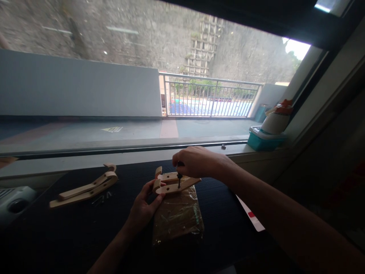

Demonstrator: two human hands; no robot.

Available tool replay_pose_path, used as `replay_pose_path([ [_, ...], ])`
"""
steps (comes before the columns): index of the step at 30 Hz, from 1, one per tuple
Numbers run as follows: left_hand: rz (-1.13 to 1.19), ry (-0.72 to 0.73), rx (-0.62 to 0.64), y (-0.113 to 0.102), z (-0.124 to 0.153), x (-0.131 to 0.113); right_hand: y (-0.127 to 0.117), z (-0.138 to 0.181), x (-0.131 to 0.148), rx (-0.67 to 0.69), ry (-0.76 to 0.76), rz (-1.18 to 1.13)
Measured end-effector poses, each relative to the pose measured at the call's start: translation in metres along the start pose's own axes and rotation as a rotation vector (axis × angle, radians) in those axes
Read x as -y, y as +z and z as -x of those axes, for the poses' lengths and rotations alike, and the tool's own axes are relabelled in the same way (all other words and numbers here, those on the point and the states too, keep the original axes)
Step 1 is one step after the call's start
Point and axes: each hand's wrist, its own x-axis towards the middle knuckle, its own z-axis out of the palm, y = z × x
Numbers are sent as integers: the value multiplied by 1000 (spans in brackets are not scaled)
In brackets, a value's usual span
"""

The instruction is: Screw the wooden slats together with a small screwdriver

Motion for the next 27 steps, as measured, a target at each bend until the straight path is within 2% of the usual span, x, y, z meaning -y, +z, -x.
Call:
replay_pose_path([
  [4, 5, 3, -1, 0, 0, 1, 0, 0, 0, -15, -28, 6],
  [14, -6, 22, -14, 1, -1, 1, 6, -2, -5, -77, 12, -6],
  [22, 9, 9, -5, 1, -1, 4, -2, -2, -5, -40, -40, -55],
  [27, 17, -4, -5, 0, -1, 0, 2, -4, -4, -80, 3, -65],
])
